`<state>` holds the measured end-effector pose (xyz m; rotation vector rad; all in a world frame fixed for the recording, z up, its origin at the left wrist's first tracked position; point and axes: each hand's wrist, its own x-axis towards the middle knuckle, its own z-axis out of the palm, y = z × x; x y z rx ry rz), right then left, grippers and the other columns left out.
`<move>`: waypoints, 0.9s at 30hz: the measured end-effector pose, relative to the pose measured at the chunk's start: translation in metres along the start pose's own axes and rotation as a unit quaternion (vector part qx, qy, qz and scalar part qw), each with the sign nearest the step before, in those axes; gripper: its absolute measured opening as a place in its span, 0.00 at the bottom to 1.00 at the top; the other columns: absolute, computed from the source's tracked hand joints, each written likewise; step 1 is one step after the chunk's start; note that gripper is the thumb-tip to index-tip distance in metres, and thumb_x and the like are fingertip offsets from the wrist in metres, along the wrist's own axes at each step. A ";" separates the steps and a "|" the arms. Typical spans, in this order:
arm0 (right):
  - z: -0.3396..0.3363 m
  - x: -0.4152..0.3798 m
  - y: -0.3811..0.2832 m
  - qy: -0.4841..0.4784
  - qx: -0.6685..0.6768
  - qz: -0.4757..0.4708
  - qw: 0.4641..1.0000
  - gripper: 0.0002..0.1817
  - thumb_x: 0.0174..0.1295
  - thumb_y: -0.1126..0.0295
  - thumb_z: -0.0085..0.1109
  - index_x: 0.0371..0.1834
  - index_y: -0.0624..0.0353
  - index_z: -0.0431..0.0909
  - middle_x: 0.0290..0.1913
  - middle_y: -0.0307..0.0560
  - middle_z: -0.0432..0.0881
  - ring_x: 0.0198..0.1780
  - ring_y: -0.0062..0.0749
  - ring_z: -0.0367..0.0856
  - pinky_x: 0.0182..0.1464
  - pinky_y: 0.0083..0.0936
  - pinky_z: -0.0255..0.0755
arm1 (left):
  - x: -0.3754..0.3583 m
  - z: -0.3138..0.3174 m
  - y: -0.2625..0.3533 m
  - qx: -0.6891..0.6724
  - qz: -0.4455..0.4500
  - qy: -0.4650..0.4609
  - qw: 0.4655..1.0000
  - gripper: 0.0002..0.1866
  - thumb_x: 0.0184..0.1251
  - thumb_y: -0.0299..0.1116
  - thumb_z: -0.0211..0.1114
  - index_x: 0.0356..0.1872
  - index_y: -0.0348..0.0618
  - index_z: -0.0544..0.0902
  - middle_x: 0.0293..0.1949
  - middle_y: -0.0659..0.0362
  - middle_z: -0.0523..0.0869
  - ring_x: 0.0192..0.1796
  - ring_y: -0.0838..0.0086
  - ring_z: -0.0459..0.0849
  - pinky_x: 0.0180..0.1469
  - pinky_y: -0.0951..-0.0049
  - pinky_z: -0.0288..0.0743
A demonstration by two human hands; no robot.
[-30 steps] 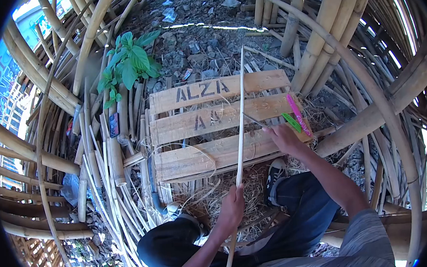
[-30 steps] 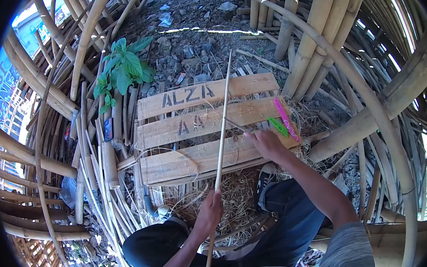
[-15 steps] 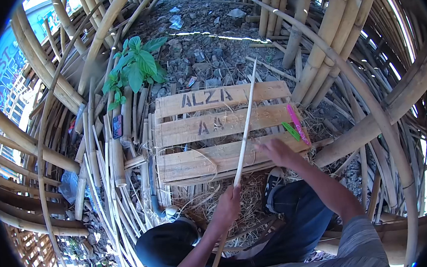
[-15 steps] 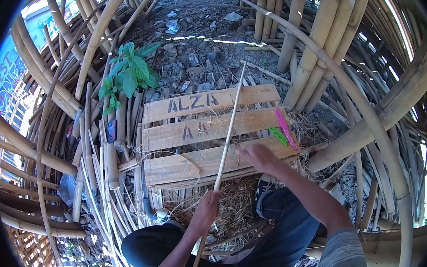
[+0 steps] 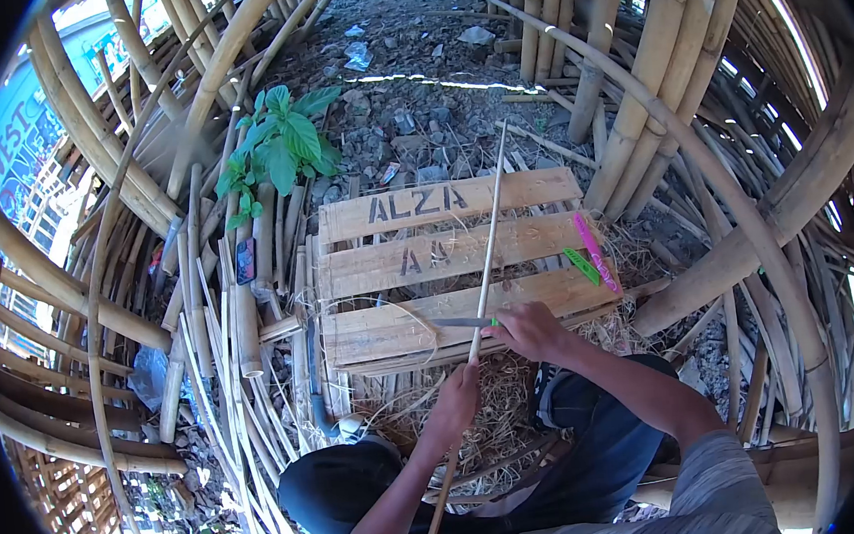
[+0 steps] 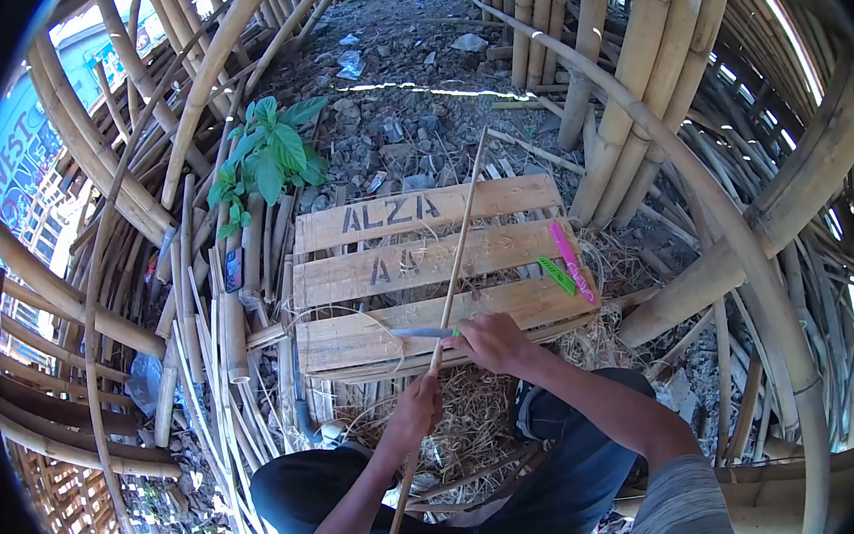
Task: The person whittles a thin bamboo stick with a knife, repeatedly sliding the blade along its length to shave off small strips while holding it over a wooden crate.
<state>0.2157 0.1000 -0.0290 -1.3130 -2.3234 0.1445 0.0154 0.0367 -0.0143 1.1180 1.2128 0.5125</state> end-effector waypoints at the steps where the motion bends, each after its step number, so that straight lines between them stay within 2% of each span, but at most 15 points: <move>1: 0.001 0.003 0.005 0.001 0.000 -0.004 1.000 0.24 0.65 0.49 0.49 0.24 0.60 0.76 0.14 0.54 0.74 0.19 0.51 0.77 0.23 0.43 0.70 | -0.002 0.000 0.000 -0.028 -0.020 -0.013 0.999 0.19 0.76 0.46 0.42 0.28 0.45 0.67 0.16 0.68 0.65 0.15 0.82 0.64 0.16 0.78 0.57; 2: -0.001 0.005 0.013 -0.018 -0.008 0.053 0.998 0.24 0.66 0.49 0.48 0.25 0.60 0.76 0.14 0.53 0.75 0.19 0.50 0.77 0.24 0.42 0.71 | 0.015 0.003 -0.046 0.111 0.181 0.024 0.977 0.18 0.76 0.46 0.42 0.29 0.45 0.67 0.16 0.68 0.65 0.15 0.82 0.63 0.16 0.78 0.56; 3: -0.002 0.001 0.021 -0.039 -0.015 0.119 0.992 0.23 0.66 0.50 0.47 0.27 0.60 0.77 0.15 0.53 0.75 0.19 0.50 0.77 0.24 0.42 0.71 | 0.008 0.005 -0.050 0.112 0.175 0.021 0.978 0.18 0.76 0.46 0.42 0.29 0.45 0.67 0.16 0.68 0.65 0.15 0.82 0.63 0.16 0.78 0.56; 5: -0.017 0.008 0.033 0.029 -0.028 0.060 0.997 0.24 0.68 0.50 0.44 0.29 0.59 0.79 0.15 0.51 0.76 0.18 0.46 0.77 0.23 0.39 0.72 | 0.006 0.007 -0.037 0.118 0.129 0.045 0.984 0.19 0.76 0.47 0.42 0.29 0.44 0.67 0.16 0.69 0.65 0.16 0.83 0.64 0.18 0.76 0.58; 6: -0.020 0.009 0.023 -0.033 -0.006 0.101 0.994 0.22 0.68 0.53 0.45 0.28 0.60 0.79 0.17 0.54 0.77 0.19 0.49 0.78 0.24 0.41 0.72 | 0.007 0.006 -0.028 0.116 0.135 0.044 0.983 0.19 0.76 0.47 0.42 0.29 0.44 0.67 0.16 0.69 0.65 0.16 0.83 0.64 0.18 0.76 0.58; 7: -0.017 0.005 0.013 -0.100 0.018 0.143 0.985 0.21 0.67 0.56 0.46 0.27 0.61 0.79 0.18 0.57 0.77 0.21 0.52 0.78 0.26 0.43 0.71 | 0.005 0.004 -0.023 0.077 0.078 0.022 0.994 0.20 0.76 0.46 0.42 0.33 0.39 0.68 0.19 0.55 0.69 0.23 0.62 0.69 0.24 0.63 0.61; 8: -0.005 -0.002 0.003 -0.049 0.046 0.053 0.996 0.22 0.66 0.54 0.49 0.23 0.61 0.76 0.17 0.56 0.76 0.21 0.53 0.77 0.24 0.42 0.70 | 0.002 0.003 -0.018 0.038 0.019 -0.001 0.999 0.21 0.76 0.45 0.41 0.36 0.33 0.70 0.22 0.41 0.74 0.29 0.41 0.73 0.31 0.49 0.65; 9: -0.005 -0.001 0.004 -0.050 0.047 0.052 0.996 0.22 0.66 0.54 0.49 0.23 0.61 0.76 0.17 0.56 0.76 0.21 0.53 0.77 0.24 0.42 0.70 | -0.004 0.002 -0.013 0.038 0.018 -0.001 0.999 0.21 0.76 0.45 0.41 0.36 0.33 0.70 0.22 0.41 0.74 0.29 0.41 0.73 0.31 0.49 0.65; 11: -0.002 -0.002 0.005 -0.045 0.022 -0.012 0.999 0.22 0.63 0.53 0.52 0.20 0.60 0.74 0.16 0.55 0.75 0.21 0.53 0.77 0.23 0.42 0.70 | -0.016 0.000 -0.005 0.218 0.217 0.081 0.948 0.23 0.76 0.46 0.40 0.35 0.32 0.71 0.21 0.41 0.75 0.29 0.41 0.75 0.32 0.48 0.65; 12: 0.001 0.000 0.005 -0.025 0.025 -0.008 0.999 0.22 0.62 0.52 0.54 0.19 0.60 0.73 0.16 0.55 0.75 0.21 0.53 0.77 0.23 0.42 0.69 | -0.010 -0.002 0.002 0.165 0.067 0.053 0.983 0.24 0.75 0.47 0.40 0.35 0.32 0.71 0.21 0.40 0.76 0.30 0.40 0.76 0.33 0.48 0.66; 15: 0.000 0.005 0.008 0.002 0.017 0.014 1.000 0.22 0.62 0.52 0.54 0.19 0.59 0.73 0.16 0.55 0.75 0.21 0.54 0.77 0.23 0.43 0.69 | -0.003 -0.001 -0.010 0.209 0.134 0.094 0.964 0.25 0.75 0.48 0.40 0.34 0.32 0.72 0.21 0.39 0.76 0.31 0.41 0.78 0.34 0.48 0.66; 19: -0.001 0.010 0.009 0.010 -0.009 0.024 1.000 0.23 0.62 0.52 0.53 0.19 0.59 0.73 0.16 0.55 0.75 0.22 0.54 0.77 0.23 0.43 0.69 | 0.000 0.000 0.002 0.183 0.121 0.090 0.971 0.25 0.75 0.48 0.40 0.33 0.32 0.72 0.22 0.38 0.76 0.32 0.39 0.77 0.34 0.47 0.66; 22: -0.003 0.008 0.002 0.025 0.001 0.036 0.999 0.22 0.62 0.52 0.53 0.20 0.60 0.74 0.16 0.54 0.75 0.22 0.53 0.77 0.23 0.43 0.69 | 0.007 0.000 -0.003 0.197 0.125 0.080 0.969 0.25 0.74 0.49 0.41 0.30 0.33 0.72 0.19 0.44 0.76 0.26 0.48 0.79 0.31 0.52 0.67; 24: 0.000 0.003 -0.002 -0.024 -0.003 0.058 0.998 0.21 0.63 0.52 0.53 0.24 0.61 0.76 0.16 0.54 0.75 0.22 0.52 0.78 0.24 0.43 0.70 | 0.007 0.001 -0.010 0.061 0.003 0.017 0.998 0.25 0.75 0.49 0.41 0.29 0.35 0.71 0.16 0.52 0.74 0.21 0.60 0.76 0.27 0.59 0.67; 27: -0.004 -0.001 0.018 -0.022 0.035 0.063 0.997 0.21 0.64 0.52 0.52 0.28 0.61 0.77 0.16 0.54 0.76 0.23 0.52 0.79 0.26 0.45 0.72 | 0.005 0.006 -0.023 0.060 0.020 0.030 0.998 0.25 0.75 0.50 0.40 0.29 0.37 0.71 0.15 0.58 0.71 0.19 0.69 0.72 0.25 0.65 0.66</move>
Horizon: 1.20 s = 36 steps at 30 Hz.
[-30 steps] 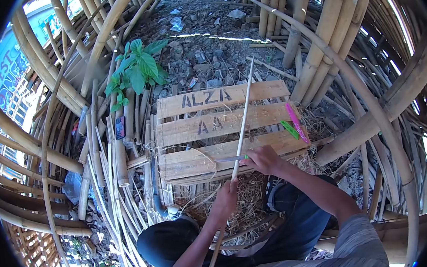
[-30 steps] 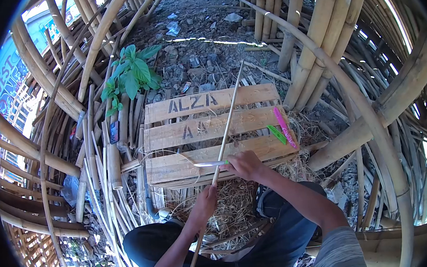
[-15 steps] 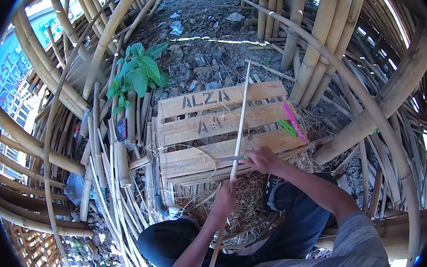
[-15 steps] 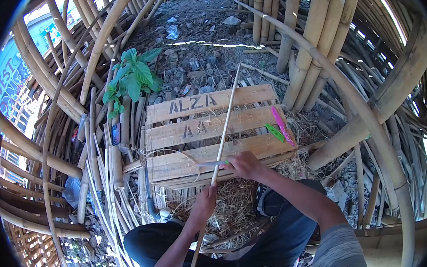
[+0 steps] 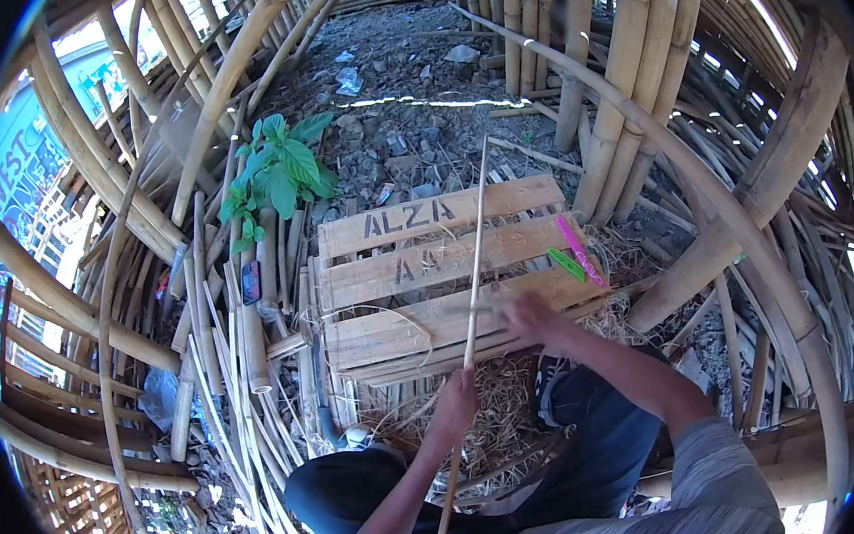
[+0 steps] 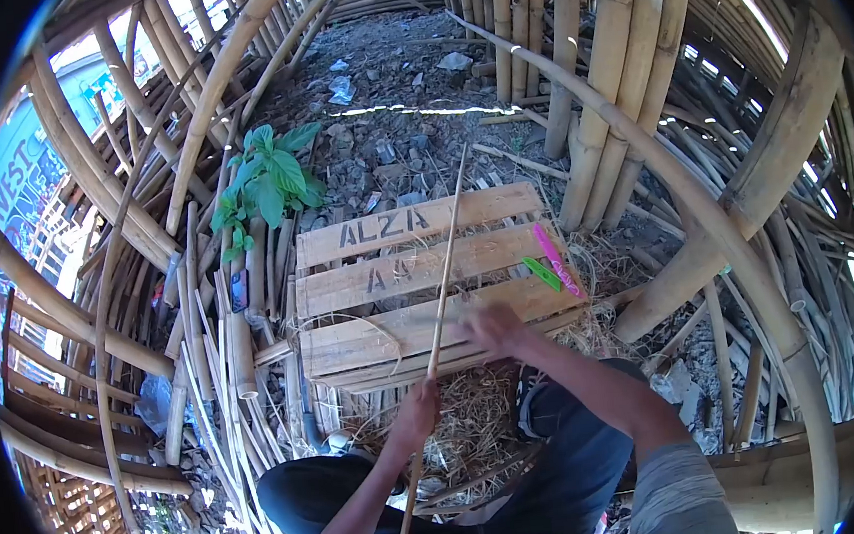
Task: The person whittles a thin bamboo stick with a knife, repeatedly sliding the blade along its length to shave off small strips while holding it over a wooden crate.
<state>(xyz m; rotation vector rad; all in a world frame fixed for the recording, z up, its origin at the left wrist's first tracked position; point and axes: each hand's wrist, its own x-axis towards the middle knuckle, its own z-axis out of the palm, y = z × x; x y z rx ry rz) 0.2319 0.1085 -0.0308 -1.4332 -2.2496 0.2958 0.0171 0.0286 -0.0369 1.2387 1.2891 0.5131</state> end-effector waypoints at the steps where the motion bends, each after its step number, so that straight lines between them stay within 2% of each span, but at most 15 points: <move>1: -0.005 0.005 0.008 0.013 -0.019 -0.012 1.000 0.20 0.64 0.53 0.51 0.30 0.61 0.78 0.17 0.54 0.77 0.23 0.51 0.79 0.26 0.44 0.73 | -0.007 -0.003 0.012 -0.004 -0.007 -0.007 1.000 0.26 0.75 0.50 0.39 0.30 0.36 0.71 0.16 0.56 0.72 0.19 0.67 0.73 0.25 0.64 0.66; 5: 0.017 -0.013 -0.024 0.001 -0.026 -0.082 0.996 0.20 0.63 0.54 0.53 0.28 0.61 0.78 0.17 0.54 0.76 0.23 0.51 0.79 0.26 0.41 0.73 | -0.008 -0.006 0.014 -0.062 0.014 -0.017 0.998 0.21 0.75 0.49 0.40 0.29 0.44 0.68 0.15 0.66 0.66 0.15 0.81 0.65 0.16 0.75 0.58; 8: -0.011 0.010 -0.002 0.029 -0.036 0.001 0.999 0.21 0.63 0.53 0.52 0.25 0.60 0.77 0.17 0.55 0.76 0.24 0.53 0.79 0.28 0.44 0.72 | -0.003 -0.006 -0.001 0.136 0.100 0.048 0.984 0.21 0.75 0.50 0.40 0.30 0.44 0.68 0.15 0.67 0.65 0.14 0.81 0.65 0.16 0.76 0.58; 10: 0.001 0.010 0.000 0.038 -0.046 0.003 0.998 0.22 0.63 0.52 0.51 0.22 0.60 0.75 0.17 0.55 0.76 0.24 0.53 0.78 0.28 0.44 0.72 | -0.001 -0.005 0.005 -0.016 0.032 -0.012 0.999 0.21 0.75 0.51 0.40 0.30 0.45 0.67 0.14 0.67 0.65 0.14 0.81 0.65 0.16 0.76 0.58; 14: 0.009 0.000 -0.004 0.008 -0.048 -0.045 0.998 0.23 0.64 0.50 0.50 0.22 0.59 0.76 0.17 0.53 0.76 0.21 0.51 0.78 0.24 0.42 0.71 | -0.009 -0.002 0.003 -0.070 -0.001 -0.020 0.997 0.21 0.75 0.51 0.41 0.29 0.46 0.66 0.15 0.68 0.65 0.14 0.82 0.64 0.16 0.77 0.58; 17: -0.010 0.019 0.023 0.044 -0.108 0.049 0.992 0.23 0.64 0.51 0.51 0.20 0.60 0.76 0.17 0.55 0.77 0.20 0.52 0.78 0.25 0.42 0.72 | -0.011 -0.005 0.010 -0.036 0.029 0.000 0.999 0.21 0.75 0.51 0.41 0.29 0.46 0.67 0.15 0.69 0.65 0.13 0.81 0.63 0.16 0.76 0.57; 20: 0.016 0.003 0.006 0.001 -0.013 0.003 1.000 0.25 0.64 0.51 0.51 0.18 0.59 0.76 0.17 0.56 0.76 0.20 0.52 0.78 0.24 0.43 0.71 | -0.008 -0.011 0.005 -0.184 -0.058 -0.063 0.979 0.22 0.75 0.51 0.41 0.29 0.44 0.68 0.15 0.69 0.66 0.14 0.81 0.66 0.17 0.76 0.59; 22: 0.001 0.008 -0.007 0.029 -0.024 -0.069 0.997 0.28 0.66 0.48 0.47 0.18 0.61 0.77 0.18 0.56 0.76 0.21 0.53 0.78 0.26 0.43 0.72 | -0.010 -0.014 0.002 0.064 0.072 0.007 0.995 0.21 0.75 0.50 0.41 0.29 0.45 0.67 0.15 0.70 0.64 0.14 0.81 0.64 0.16 0.77 0.57; 24: -0.031 0.034 0.012 -0.071 -0.031 0.243 0.967 0.31 0.68 0.47 0.42 0.21 0.63 0.78 0.18 0.58 0.77 0.24 0.57 0.78 0.31 0.46 0.72 | -0.032 0.003 0.006 0.008 0.019 -0.007 1.000 0.20 0.75 0.51 0.41 0.28 0.47 0.66 0.15 0.71 0.61 0.14 0.83 0.61 0.16 0.78 0.53; 25: -0.030 0.028 0.018 -0.065 -0.028 0.248 0.966 0.31 0.68 0.47 0.42 0.21 0.63 0.78 0.18 0.58 0.77 0.24 0.57 0.78 0.31 0.46 0.72 | -0.032 0.008 0.000 -0.055 0.016 -0.034 0.998 0.21 0.75 0.51 0.41 0.28 0.47 0.66 0.15 0.71 0.59 0.14 0.83 0.60 0.15 0.78 0.52; 28: -0.024 0.018 0.024 -0.026 -0.047 0.140 0.989 0.33 0.68 0.45 0.39 0.22 0.65 0.78 0.19 0.60 0.76 0.24 0.58 0.78 0.32 0.47 0.71 | -0.026 -0.006 0.025 -0.151 -0.042 -0.054 0.986 0.21 0.75 0.51 0.41 0.26 0.48 0.65 0.15 0.71 0.59 0.15 0.85 0.60 0.15 0.79 0.50; 30: -0.012 0.005 0.002 -0.116 0.027 0.054 0.991 0.33 0.68 0.45 0.40 0.21 0.65 0.78 0.18 0.63 0.75 0.25 0.58 0.78 0.32 0.47 0.69 | -0.015 -0.016 0.018 -0.200 -0.054 -0.078 0.975 0.21 0.76 0.50 0.42 0.26 0.48 0.65 0.15 0.70 0.59 0.15 0.85 0.59 0.14 0.79 0.49; 32: -0.014 0.008 -0.006 -0.018 0.039 -0.018 0.999 0.34 0.68 0.44 0.39 0.20 0.65 0.78 0.18 0.64 0.74 0.25 0.57 0.78 0.32 0.47 0.69 | -0.015 -0.012 0.013 -0.154 -0.048 -0.053 0.985 0.21 0.76 0.51 0.41 0.26 0.47 0.66 0.15 0.70 0.60 0.15 0.84 0.60 0.15 0.79 0.52; 34: -0.021 0.026 0.032 -0.112 0.009 0.166 0.980 0.34 0.68 0.44 0.39 0.20 0.66 0.77 0.19 0.64 0.75 0.26 0.57 0.78 0.34 0.47 0.70 | -0.019 0.000 -0.012 0.047 0.070 -0.005 0.996 0.22 0.76 0.50 0.40 0.27 0.45 0.66 0.15 0.70 0.60 0.15 0.84 0.60 0.17 0.78 0.55; 36: -0.032 0.028 0.058 -0.007 -0.028 0.156 0.987 0.35 0.68 0.44 0.38 0.19 0.66 0.76 0.20 0.63 0.76 0.26 0.56 0.78 0.34 0.47 0.70 | -0.027 0.004 -0.001 0.058 0.093 -0.008 0.994 0.21 0.76 0.49 0.40 0.29 0.43 0.66 0.15 0.69 0.63 0.16 0.83 0.62 0.19 0.77 0.58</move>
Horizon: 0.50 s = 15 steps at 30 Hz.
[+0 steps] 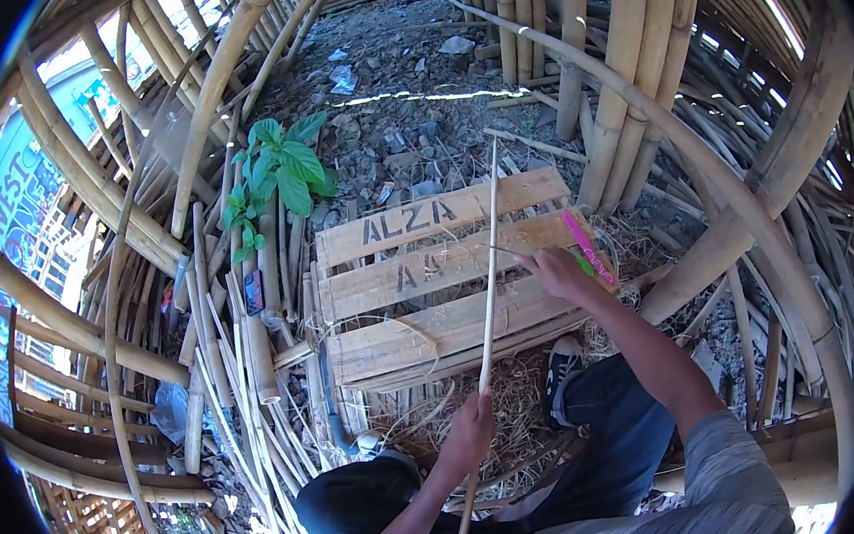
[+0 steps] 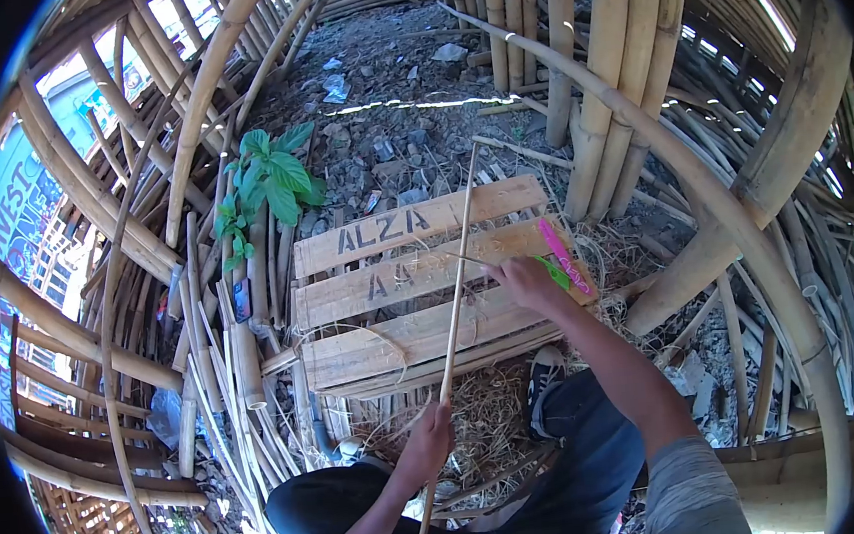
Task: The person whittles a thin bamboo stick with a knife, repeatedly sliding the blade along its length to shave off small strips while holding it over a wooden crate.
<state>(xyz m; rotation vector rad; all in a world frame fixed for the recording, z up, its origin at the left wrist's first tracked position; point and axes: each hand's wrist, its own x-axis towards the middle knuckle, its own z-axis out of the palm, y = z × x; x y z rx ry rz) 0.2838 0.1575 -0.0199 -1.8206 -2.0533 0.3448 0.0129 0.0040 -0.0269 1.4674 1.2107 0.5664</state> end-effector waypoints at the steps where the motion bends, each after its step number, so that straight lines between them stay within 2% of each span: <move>1: -0.006 -0.004 -0.010 -0.029 -0.003 0.015 0.999 0.35 0.68 0.44 0.38 0.18 0.65 0.76 0.19 0.61 0.76 0.25 0.56 0.78 0.33 0.46 0.70 | 0.000 -0.003 0.010 -0.061 -0.049 -0.020 0.997 0.21 0.76 0.48 0.40 0.29 0.43 0.66 0.16 0.68 0.64 0.16 0.83 0.63 0.19 0.77 0.58; 2: -0.007 -0.009 -0.019 -0.060 -0.003 0.030 0.998 0.35 0.68 0.44 0.38 0.17 0.65 0.75 0.18 0.60 0.75 0.24 0.55 0.78 0.32 0.46 0.70 | 0.001 -0.007 0.016 -0.121 -0.101 -0.039 0.987 0.20 0.76 0.48 0.41 0.29 0.43 0.66 0.16 0.67 0.65 0.17 0.83 0.64 0.19 0.76 0.59; 3: 0.006 -0.017 -0.032 -0.026 0.020 -0.082 0.996 0.37 0.69 0.40 0.32 0.16 0.60 0.76 0.15 0.56 0.73 0.21 0.50 0.77 0.31 0.44 0.72 | 0.006 -0.012 0.015 -0.176 -0.122 -0.061 0.975 0.20 0.76 0.48 0.41 0.29 0.43 0.66 0.16 0.67 0.65 0.17 0.82 0.64 0.19 0.76 0.59; 4: 0.007 -0.019 -0.034 -0.028 0.022 -0.083 0.996 0.37 0.69 0.40 0.32 0.16 0.60 0.76 0.15 0.56 0.73 0.21 0.50 0.77 0.31 0.44 0.72 | 0.004 -0.012 0.015 -0.176 -0.124 -0.060 0.975 0.20 0.76 0.48 0.41 0.29 0.43 0.66 0.16 0.67 0.65 0.17 0.82 0.64 0.19 0.76 0.59; 6: 0.004 -0.020 -0.043 -0.093 -0.012 -0.125 0.988 0.37 0.69 0.41 0.33 0.18 0.61 0.77 0.16 0.57 0.75 0.22 0.50 0.78 0.31 0.45 0.72 | 0.000 -0.013 0.016 -0.078 -0.057 -0.018 0.995 0.20 0.76 0.47 0.41 0.28 0.44 0.65 0.16 0.67 0.64 0.16 0.82 0.63 0.19 0.77 0.58; 7: 0.004 -0.009 -0.032 -0.083 -0.004 -0.082 0.993 0.37 0.69 0.42 0.34 0.19 0.63 0.77 0.16 0.57 0.75 0.21 0.50 0.77 0.31 0.46 0.72 | 0.003 -0.011 0.002 -0.059 -0.024 -0.018 0.998 0.20 0.76 0.47 0.41 0.27 0.45 0.65 0.17 0.67 0.65 0.16 0.82 0.63 0.19 0.77 0.59; 8: 0.002 -0.004 -0.018 -0.084 0.001 -0.076 0.994 0.37 0.69 0.42 0.34 0.19 0.63 0.77 0.16 0.57 0.75 0.21 0.50 0.77 0.31 0.46 0.72 | -0.003 -0.008 -0.011 -0.056 -0.029 -0.022 0.998 0.20 0.76 0.47 0.41 0.27 0.45 0.65 0.17 0.67 0.65 0.16 0.82 0.63 0.19 0.77 0.59; 10: -0.015 0.005 0.000 0.029 -0.058 0.087 0.994 0.37 0.69 0.42 0.34 0.19 0.63 0.77 0.17 0.58 0.76 0.22 0.50 0.77 0.31 0.46 0.73 | -0.011 -0.007 0.007 -0.095 -0.071 -0.040 0.992 0.20 0.76 0.48 0.41 0.27 0.45 0.65 0.18 0.67 0.66 0.16 0.82 0.64 0.19 0.77 0.59; 11: -0.013 0.002 0.002 0.031 -0.058 0.091 0.994 0.37 0.69 0.42 0.34 0.19 0.63 0.77 0.17 0.58 0.76 0.22 0.50 0.77 0.31 0.46 0.73 | -0.011 -0.006 0.006 -0.086 -0.083 -0.044 0.992 0.19 0.76 0.48 0.41 0.28 0.46 0.65 0.19 0.67 0.66 0.17 0.82 0.64 0.18 0.78 0.59; 13: -0.016 -0.006 -0.016 -0.109 -0.022 0.057 0.992 0.37 0.69 0.43 0.34 0.18 0.65 0.77 0.19 0.60 0.77 0.25 0.52 0.80 0.33 0.47 0.73 | -0.009 -0.009 0.010 -0.116 -0.103 -0.051 0.987 0.19 0.76 0.48 0.41 0.28 0.46 0.65 0.18 0.67 0.66 0.17 0.82 0.63 0.18 0.78 0.59; 15: 0.007 -0.032 -0.040 -0.093 0.032 -0.038 0.994 0.35 0.69 0.44 0.35 0.21 0.66 0.77 0.21 0.62 0.78 0.28 0.55 0.80 0.34 0.48 0.73 | -0.005 -0.010 0.013 -0.154 -0.127 -0.051 0.979 0.19 0.76 0.47 0.40 0.28 0.46 0.65 0.18 0.67 0.66 0.17 0.83 0.63 0.18 0.79 0.59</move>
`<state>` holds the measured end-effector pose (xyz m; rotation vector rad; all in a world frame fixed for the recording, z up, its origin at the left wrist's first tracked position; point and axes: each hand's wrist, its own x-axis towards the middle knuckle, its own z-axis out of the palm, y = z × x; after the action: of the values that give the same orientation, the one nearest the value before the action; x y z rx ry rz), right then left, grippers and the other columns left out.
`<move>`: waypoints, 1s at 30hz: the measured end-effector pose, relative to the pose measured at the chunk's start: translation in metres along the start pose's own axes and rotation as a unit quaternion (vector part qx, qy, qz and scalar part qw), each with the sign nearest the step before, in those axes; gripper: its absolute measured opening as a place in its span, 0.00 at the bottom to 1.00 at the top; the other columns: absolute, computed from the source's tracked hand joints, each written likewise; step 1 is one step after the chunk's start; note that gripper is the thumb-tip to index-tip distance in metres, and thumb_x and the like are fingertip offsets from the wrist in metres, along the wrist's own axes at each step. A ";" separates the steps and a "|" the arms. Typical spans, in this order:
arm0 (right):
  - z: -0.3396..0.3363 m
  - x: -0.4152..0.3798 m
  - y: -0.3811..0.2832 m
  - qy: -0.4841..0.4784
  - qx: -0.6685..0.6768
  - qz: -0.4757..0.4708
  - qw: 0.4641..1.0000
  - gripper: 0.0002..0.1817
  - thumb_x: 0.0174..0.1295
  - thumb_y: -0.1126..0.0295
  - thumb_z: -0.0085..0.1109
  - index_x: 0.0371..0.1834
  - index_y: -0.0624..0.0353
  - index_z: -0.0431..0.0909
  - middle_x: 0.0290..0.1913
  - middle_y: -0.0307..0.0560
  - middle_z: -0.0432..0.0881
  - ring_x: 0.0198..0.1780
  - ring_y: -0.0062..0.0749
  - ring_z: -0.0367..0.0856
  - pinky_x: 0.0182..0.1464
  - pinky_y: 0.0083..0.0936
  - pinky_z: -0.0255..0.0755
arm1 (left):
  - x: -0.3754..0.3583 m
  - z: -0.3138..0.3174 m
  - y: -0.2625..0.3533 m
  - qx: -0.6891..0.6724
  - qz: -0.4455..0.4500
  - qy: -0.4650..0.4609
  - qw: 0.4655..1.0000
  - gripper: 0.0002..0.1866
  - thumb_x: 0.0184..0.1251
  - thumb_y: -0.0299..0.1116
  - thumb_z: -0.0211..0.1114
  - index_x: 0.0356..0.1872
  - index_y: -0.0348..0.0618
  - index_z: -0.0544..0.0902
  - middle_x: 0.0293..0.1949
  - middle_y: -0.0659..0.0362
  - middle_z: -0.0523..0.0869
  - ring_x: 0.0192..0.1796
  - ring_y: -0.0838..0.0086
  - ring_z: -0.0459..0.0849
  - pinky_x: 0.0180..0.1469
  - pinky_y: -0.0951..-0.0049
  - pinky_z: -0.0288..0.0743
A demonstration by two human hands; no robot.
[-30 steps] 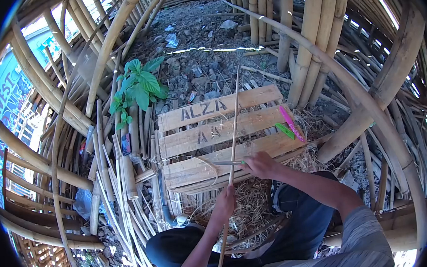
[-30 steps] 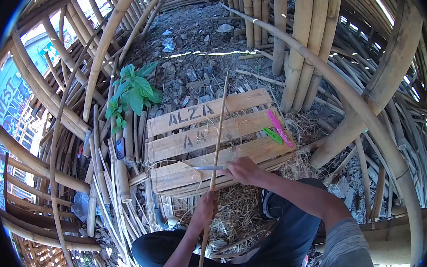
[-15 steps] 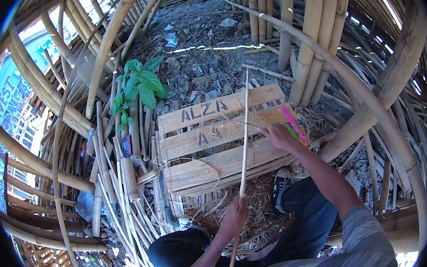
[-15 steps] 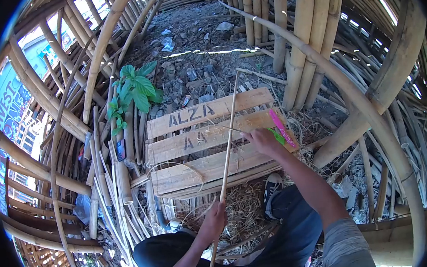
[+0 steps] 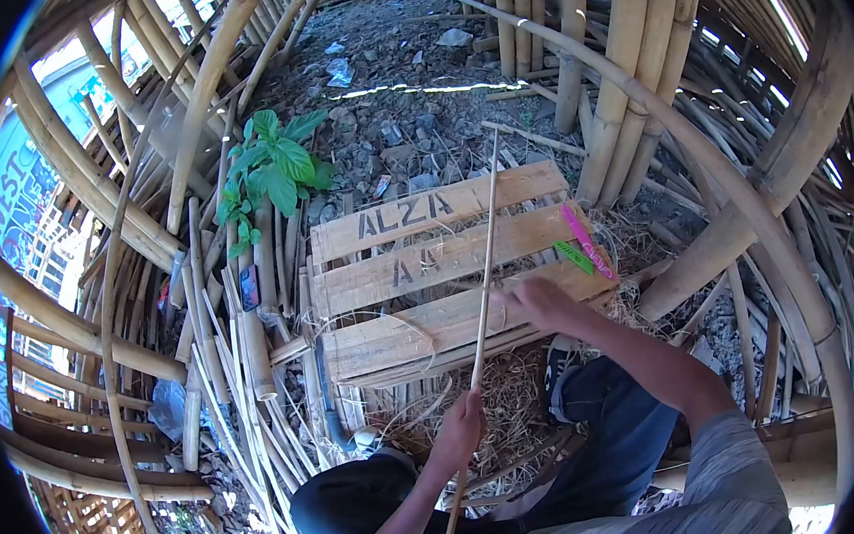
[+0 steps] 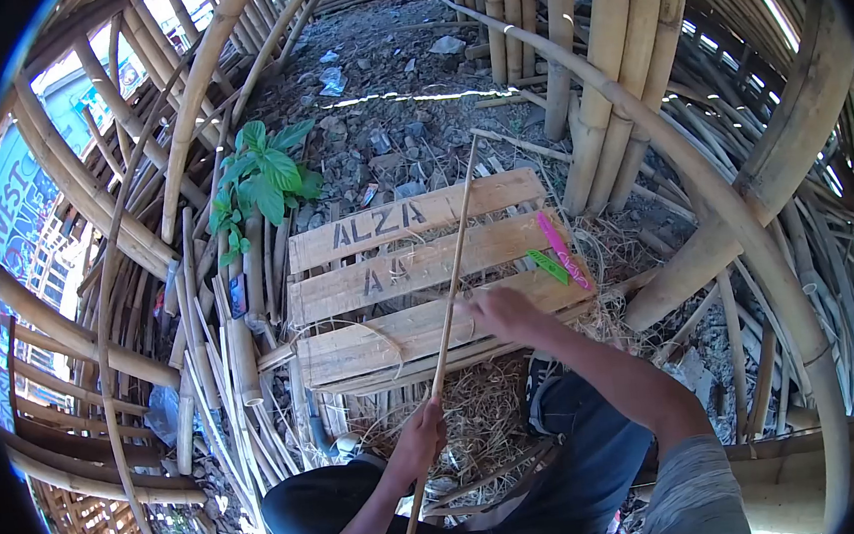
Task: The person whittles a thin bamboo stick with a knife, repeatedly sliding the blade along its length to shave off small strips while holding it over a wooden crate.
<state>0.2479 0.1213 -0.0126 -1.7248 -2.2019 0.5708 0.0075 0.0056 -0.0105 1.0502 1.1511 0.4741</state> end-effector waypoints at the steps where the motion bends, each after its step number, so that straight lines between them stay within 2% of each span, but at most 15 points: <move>1: 0.005 -0.008 -0.017 -0.026 -0.003 -0.012 1.000 0.35 0.69 0.44 0.36 0.23 0.66 0.77 0.20 0.62 0.78 0.28 0.56 0.80 0.34 0.49 0.73 | 0.002 -0.002 0.002 0.011 0.006 0.001 1.000 0.19 0.76 0.47 0.40 0.29 0.46 0.65 0.18 0.67 0.66 0.17 0.83 0.63 0.18 0.79 0.59; 5: 0.012 -0.037 -0.046 -0.052 0.016 -0.055 0.997 0.34 0.68 0.44 0.38 0.23 0.67 0.76 0.20 0.62 0.77 0.27 0.57 0.79 0.33 0.49 0.72 | 0.007 -0.006 0.003 -0.011 0.005 0.004 1.000 0.18 0.76 0.46 0.41 0.29 0.46 0.65 0.17 0.67 0.65 0.17 0.83 0.63 0.19 0.79 0.59; 6: 0.022 -0.039 -0.042 0.007 0.032 -0.081 0.996 0.34 0.68 0.44 0.39 0.20 0.66 0.77 0.20 0.61 0.78 0.26 0.55 0.79 0.33 0.47 0.72 | 0.011 -0.006 -0.004 -0.012 0.007 0.003 1.000 0.18 0.76 0.46 0.41 0.29 0.46 0.65 0.17 0.67 0.65 0.17 0.83 0.63 0.19 0.79 0.59; 8: 0.013 -0.029 -0.031 0.012 -0.005 -0.077 0.997 0.32 0.68 0.46 0.41 0.23 0.66 0.77 0.20 0.62 0.77 0.26 0.55 0.79 0.32 0.47 0.72 | 0.015 -0.008 -0.023 0.103 0.065 0.030 0.992 0.22 0.76 0.47 0.41 0.31 0.37 0.68 0.17 0.58 0.70 0.20 0.70 0.71 0.26 0.64 0.65; 11: -0.005 -0.001 0.013 0.059 -0.062 -0.021 0.996 0.30 0.68 0.48 0.43 0.24 0.67 0.78 0.20 0.62 0.77 0.25 0.54 0.79 0.31 0.46 0.70 | 0.000 -0.002 -0.003 0.193 0.088 0.058 0.976 0.23 0.76 0.47 0.40 0.31 0.36 0.68 0.17 0.56 0.70 0.21 0.66 0.72 0.29 0.60 0.66; 13: -0.013 0.008 0.020 0.102 -0.087 0.021 0.991 0.31 0.68 0.47 0.43 0.22 0.67 0.77 0.20 0.62 0.76 0.23 0.54 0.78 0.29 0.46 0.70 | 0.004 -0.005 0.000 0.149 0.062 0.040 0.986 0.23 0.76 0.47 0.40 0.30 0.36 0.68 0.17 0.56 0.70 0.21 0.66 0.72 0.28 0.61 0.66; 15: -0.003 0.007 0.014 0.077 -0.029 0.021 0.996 0.32 0.68 0.47 0.43 0.19 0.67 0.75 0.19 0.62 0.76 0.21 0.56 0.77 0.28 0.47 0.69 | 0.006 -0.005 0.000 0.099 0.026 0.021 0.995 0.24 0.76 0.48 0.40 0.30 0.36 0.68 0.17 0.56 0.70 0.21 0.67 0.72 0.28 0.61 0.66; 16: -0.001 0.004 0.005 0.024 0.004 0.027 0.999 0.31 0.68 0.47 0.43 0.21 0.65 0.75 0.18 0.61 0.76 0.22 0.56 0.77 0.28 0.48 0.69 | 0.007 -0.006 -0.001 0.058 0.028 0.019 0.998 0.21 0.76 0.47 0.42 0.29 0.40 0.68 0.16 0.62 0.67 0.18 0.75 0.67 0.23 0.69 0.61; 17: 0.010 -0.005 -0.003 0.024 0.004 0.028 0.999 0.31 0.68 0.47 0.43 0.21 0.65 0.75 0.18 0.61 0.76 0.22 0.56 0.77 0.28 0.48 0.69 | 0.008 -0.008 -0.002 0.020 0.031 0.018 0.999 0.19 0.75 0.47 0.44 0.28 0.43 0.68 0.15 0.68 0.64 0.15 0.83 0.61 0.18 0.77 0.56; 19: 0.029 -0.021 -0.020 -0.011 0.006 -0.093 0.996 0.30 0.68 0.47 0.43 0.21 0.65 0.75 0.17 0.59 0.75 0.22 0.53 0.78 0.28 0.48 0.69 | 0.016 -0.011 -0.017 0.038 0.063 0.027 0.997 0.20 0.76 0.47 0.43 0.28 0.44 0.67 0.15 0.68 0.63 0.14 0.83 0.60 0.17 0.77 0.55; 22: 0.019 -0.031 -0.028 0.041 -0.022 -0.149 0.988 0.30 0.68 0.47 0.42 0.21 0.64 0.75 0.18 0.59 0.75 0.23 0.53 0.79 0.29 0.47 0.70 | 0.014 -0.011 -0.024 0.113 0.111 0.049 0.986 0.19 0.76 0.47 0.43 0.28 0.44 0.66 0.15 0.69 0.63 0.14 0.84 0.60 0.16 0.78 0.55; 24: 0.022 -0.007 0.014 0.061 -0.015 -0.014 0.998 0.35 0.68 0.43 0.38 0.17 0.63 0.76 0.15 0.55 0.75 0.21 0.53 0.77 0.28 0.45 0.71 | 0.010 -0.007 -0.026 0.061 0.074 0.015 0.995 0.19 0.75 0.47 0.42 0.29 0.44 0.66 0.15 0.68 0.63 0.14 0.83 0.60 0.16 0.78 0.55; 26: -0.019 0.011 0.046 0.078 -0.087 0.126 0.985 0.35 0.69 0.44 0.37 0.18 0.65 0.76 0.17 0.58 0.76 0.22 0.53 0.78 0.29 0.45 0.72 | -0.010 -0.001 0.002 0.030 0.038 -0.002 0.999 0.19 0.76 0.47 0.42 0.29 0.45 0.65 0.16 0.68 0.63 0.14 0.83 0.60 0.17 0.78 0.55; 28: -0.022 0.011 0.065 0.091 -0.097 0.124 0.983 0.36 0.69 0.44 0.37 0.19 0.66 0.77 0.18 0.60 0.76 0.25 0.53 0.79 0.30 0.45 0.73 | -0.012 -0.002 0.012 -0.010 -0.005 -0.022 1.000 0.18 0.76 0.47 0.41 0.29 0.45 0.65 0.17 0.67 0.64 0.14 0.83 0.61 0.16 0.77 0.55; 30: -0.014 0.008 0.056 0.111 -0.133 0.118 0.978 0.35 0.70 0.46 0.36 0.21 0.68 0.78 0.22 0.62 0.77 0.29 0.53 0.81 0.34 0.44 0.74 | -0.004 -0.004 0.011 0.037 0.037 -0.012 0.999 0.18 0.76 0.47 0.41 0.29 0.45 0.65 0.17 0.67 0.63 0.14 0.83 0.60 0.16 0.78 0.54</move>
<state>0.3001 0.1429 -0.0270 -2.0889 -2.0036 0.1239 0.0048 0.0092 0.0006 1.1628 1.1179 0.4784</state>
